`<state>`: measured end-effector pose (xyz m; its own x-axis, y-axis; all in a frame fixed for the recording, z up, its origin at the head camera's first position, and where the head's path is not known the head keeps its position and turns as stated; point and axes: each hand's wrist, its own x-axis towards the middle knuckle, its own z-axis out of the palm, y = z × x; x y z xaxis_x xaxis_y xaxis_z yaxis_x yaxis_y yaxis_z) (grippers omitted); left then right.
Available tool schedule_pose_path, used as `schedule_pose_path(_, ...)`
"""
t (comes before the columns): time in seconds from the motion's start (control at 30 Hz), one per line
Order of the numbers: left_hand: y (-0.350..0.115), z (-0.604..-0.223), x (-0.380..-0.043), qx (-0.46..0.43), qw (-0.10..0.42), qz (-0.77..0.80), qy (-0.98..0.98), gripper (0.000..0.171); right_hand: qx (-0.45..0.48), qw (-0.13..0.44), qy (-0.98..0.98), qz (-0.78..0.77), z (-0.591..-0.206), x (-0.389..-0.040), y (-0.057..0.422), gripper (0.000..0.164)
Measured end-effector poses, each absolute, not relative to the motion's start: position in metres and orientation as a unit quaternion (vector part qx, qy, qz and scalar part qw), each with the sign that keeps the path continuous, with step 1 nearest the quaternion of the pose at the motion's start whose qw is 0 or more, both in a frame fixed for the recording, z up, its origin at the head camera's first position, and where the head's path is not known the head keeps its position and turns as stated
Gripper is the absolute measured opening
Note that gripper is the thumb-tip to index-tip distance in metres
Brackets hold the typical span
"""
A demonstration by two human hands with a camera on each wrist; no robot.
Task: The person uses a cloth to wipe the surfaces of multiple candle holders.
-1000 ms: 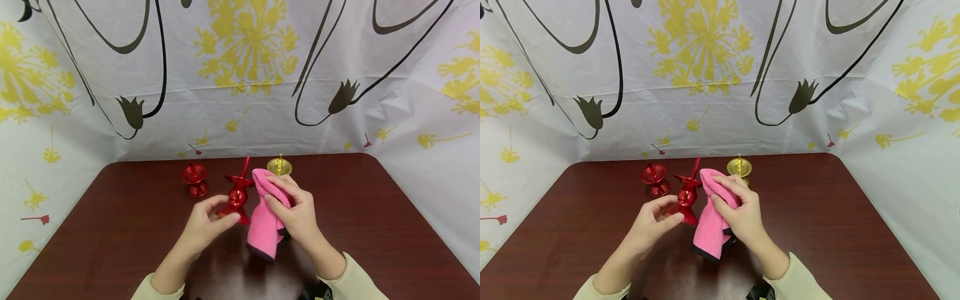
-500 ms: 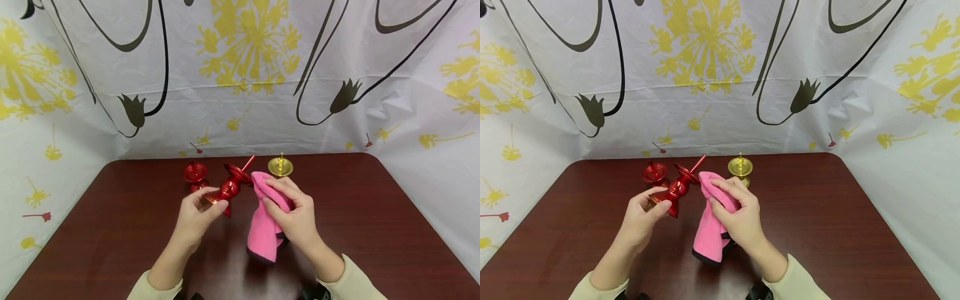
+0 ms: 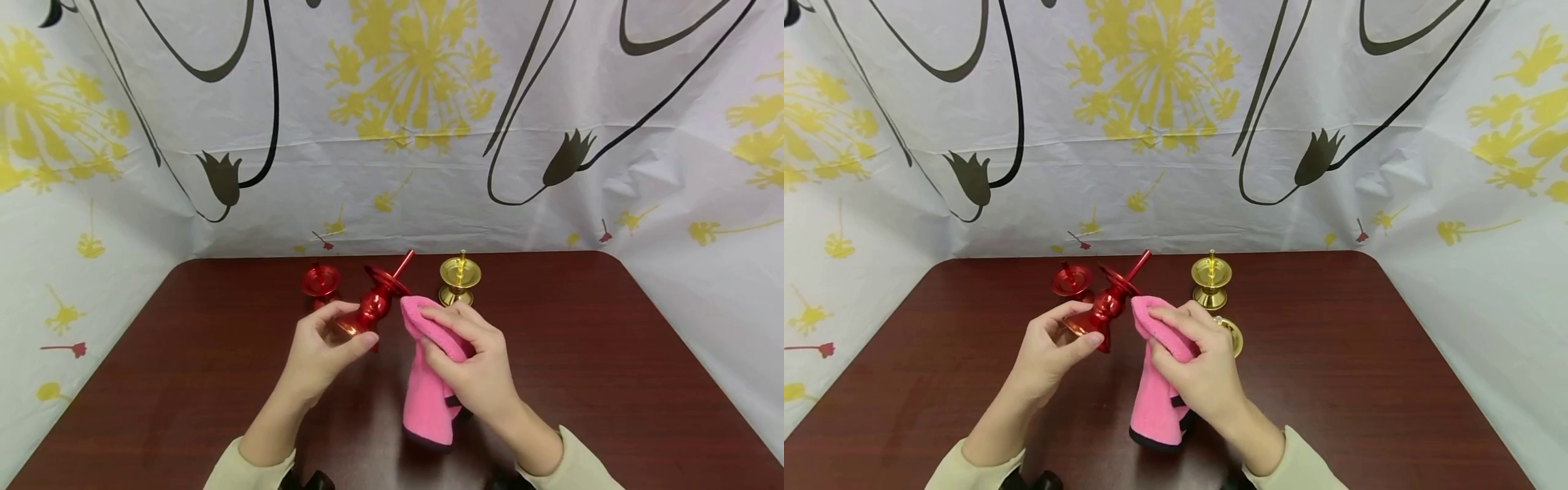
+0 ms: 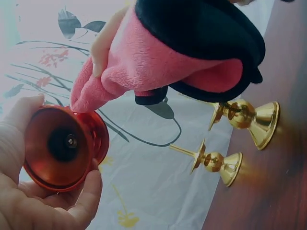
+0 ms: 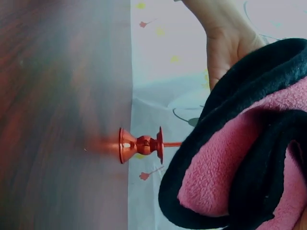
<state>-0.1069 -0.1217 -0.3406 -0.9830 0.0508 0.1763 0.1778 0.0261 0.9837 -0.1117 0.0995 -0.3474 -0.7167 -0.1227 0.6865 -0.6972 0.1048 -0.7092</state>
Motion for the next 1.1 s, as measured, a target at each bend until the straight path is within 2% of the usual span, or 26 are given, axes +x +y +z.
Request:
schedule_pose_path(0.33,-0.114,-0.347,-0.107,-0.138,0.037,-0.640,-0.755,0.042,0.289,0.236,-0.702,0.606,-0.355,-0.107,0.089,0.044)
schedule_pose_path(1.1,-0.118,-0.342,-0.105,-0.112,0.055,-0.652,-0.748,0.038,0.276,0.239,-0.716,0.594,-0.362,-0.112,0.090,0.037)
